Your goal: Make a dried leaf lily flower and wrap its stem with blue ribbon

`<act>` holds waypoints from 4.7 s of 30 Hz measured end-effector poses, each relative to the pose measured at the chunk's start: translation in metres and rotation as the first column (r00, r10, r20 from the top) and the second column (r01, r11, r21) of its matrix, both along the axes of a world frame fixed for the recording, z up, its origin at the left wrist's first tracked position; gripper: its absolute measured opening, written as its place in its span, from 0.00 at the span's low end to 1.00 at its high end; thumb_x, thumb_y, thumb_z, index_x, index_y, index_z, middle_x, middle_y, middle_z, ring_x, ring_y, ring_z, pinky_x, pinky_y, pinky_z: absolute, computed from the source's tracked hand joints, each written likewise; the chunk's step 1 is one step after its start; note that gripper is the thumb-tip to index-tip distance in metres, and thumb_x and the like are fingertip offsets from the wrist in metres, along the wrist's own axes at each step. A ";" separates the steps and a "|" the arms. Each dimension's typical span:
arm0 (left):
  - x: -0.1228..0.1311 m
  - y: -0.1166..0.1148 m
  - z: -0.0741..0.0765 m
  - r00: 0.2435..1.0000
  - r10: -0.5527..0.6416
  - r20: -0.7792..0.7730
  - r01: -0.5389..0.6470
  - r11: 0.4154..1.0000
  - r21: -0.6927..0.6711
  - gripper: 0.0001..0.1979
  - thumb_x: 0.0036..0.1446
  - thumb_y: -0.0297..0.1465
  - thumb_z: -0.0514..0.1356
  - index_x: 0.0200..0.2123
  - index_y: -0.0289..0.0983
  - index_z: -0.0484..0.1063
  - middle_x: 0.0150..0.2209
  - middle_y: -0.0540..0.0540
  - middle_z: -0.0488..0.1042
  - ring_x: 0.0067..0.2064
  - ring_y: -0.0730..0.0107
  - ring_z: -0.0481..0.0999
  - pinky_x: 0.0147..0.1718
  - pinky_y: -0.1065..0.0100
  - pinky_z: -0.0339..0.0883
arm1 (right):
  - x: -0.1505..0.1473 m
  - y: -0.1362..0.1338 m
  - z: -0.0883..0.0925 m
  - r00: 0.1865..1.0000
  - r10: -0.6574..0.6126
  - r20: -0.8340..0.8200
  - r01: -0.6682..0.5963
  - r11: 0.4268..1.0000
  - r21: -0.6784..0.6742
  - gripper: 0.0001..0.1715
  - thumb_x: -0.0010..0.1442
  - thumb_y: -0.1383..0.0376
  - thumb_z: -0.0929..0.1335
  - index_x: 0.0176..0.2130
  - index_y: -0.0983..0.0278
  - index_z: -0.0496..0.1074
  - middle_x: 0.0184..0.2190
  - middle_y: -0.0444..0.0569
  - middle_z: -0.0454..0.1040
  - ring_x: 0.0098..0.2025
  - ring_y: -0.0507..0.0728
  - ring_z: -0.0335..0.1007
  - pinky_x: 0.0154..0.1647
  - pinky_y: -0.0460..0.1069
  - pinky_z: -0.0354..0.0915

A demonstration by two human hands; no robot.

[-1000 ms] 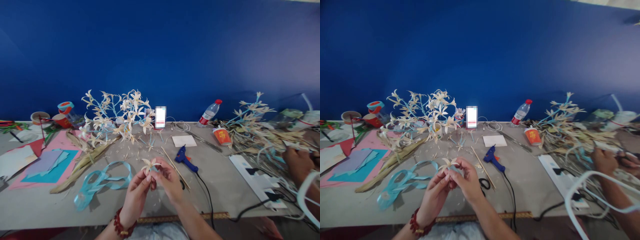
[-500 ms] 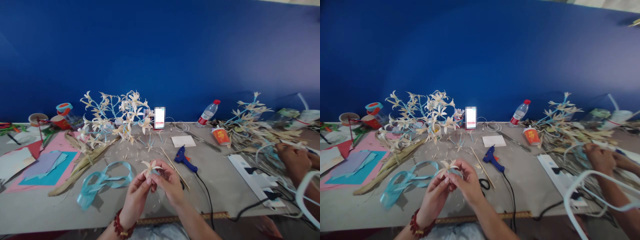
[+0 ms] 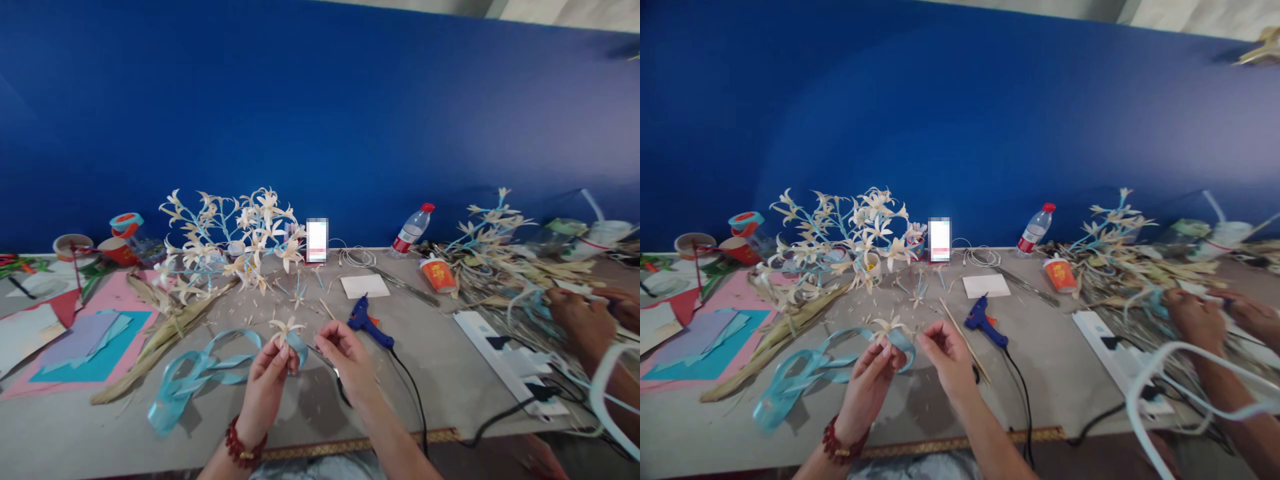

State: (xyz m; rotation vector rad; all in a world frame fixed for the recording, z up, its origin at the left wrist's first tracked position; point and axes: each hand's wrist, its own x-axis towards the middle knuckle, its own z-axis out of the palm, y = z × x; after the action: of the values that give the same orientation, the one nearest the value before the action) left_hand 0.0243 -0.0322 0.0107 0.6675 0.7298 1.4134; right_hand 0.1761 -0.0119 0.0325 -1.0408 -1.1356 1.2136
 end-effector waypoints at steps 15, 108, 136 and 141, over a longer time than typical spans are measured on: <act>-0.005 0.007 -0.020 0.999 0.041 -0.014 -0.041 0.998 -0.038 0.12 0.51 0.36 0.69 0.27 0.36 0.72 0.25 0.50 0.70 0.29 0.72 0.68 0.32 0.70 0.62 | 0.047 0.063 -0.015 0.970 -0.095 0.223 0.061 0.986 0.154 0.15 0.53 0.62 0.70 0.22 0.61 0.61 0.18 0.38 0.61 0.22 0.51 0.58 0.24 0.45 0.57; -0.001 -0.009 0.015 0.959 0.278 -0.057 -0.281 0.957 -0.068 0.11 0.43 0.33 0.74 0.31 0.37 0.80 0.30 0.49 0.77 0.31 0.74 0.72 0.33 0.76 0.69 | -0.025 -0.012 0.027 0.948 0.097 0.303 -0.166 0.963 0.213 0.06 0.60 0.64 0.69 0.31 0.61 0.72 0.29 0.44 0.76 0.35 0.56 0.71 0.38 0.48 0.64; 0.002 -0.012 0.009 0.963 0.269 -0.001 -0.268 0.960 -0.083 0.09 0.45 0.32 0.73 0.31 0.38 0.80 0.31 0.49 0.78 0.34 0.73 0.74 0.37 0.74 0.70 | -0.034 -0.014 0.009 0.978 0.061 0.201 -0.090 0.986 0.137 0.09 0.61 0.59 0.69 0.33 0.61 0.70 0.29 0.45 0.72 0.33 0.55 0.69 0.34 0.48 0.65; 0.002 -0.013 0.008 0.955 0.294 -0.037 -0.296 0.953 -0.064 0.09 0.43 0.33 0.74 0.29 0.37 0.80 0.30 0.49 0.79 0.34 0.72 0.75 0.38 0.73 0.70 | -0.035 -0.016 0.007 0.967 -0.005 0.255 -0.047 0.979 0.198 0.07 0.61 0.60 0.68 0.34 0.61 0.69 0.31 0.45 0.72 0.34 0.56 0.69 0.36 0.48 0.64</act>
State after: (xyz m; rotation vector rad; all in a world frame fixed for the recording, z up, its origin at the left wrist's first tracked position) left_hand 0.0268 -0.0448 0.0184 0.5395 0.9242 1.6462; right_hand 0.1413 -0.0276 0.0393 -1.0491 -1.4414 0.9744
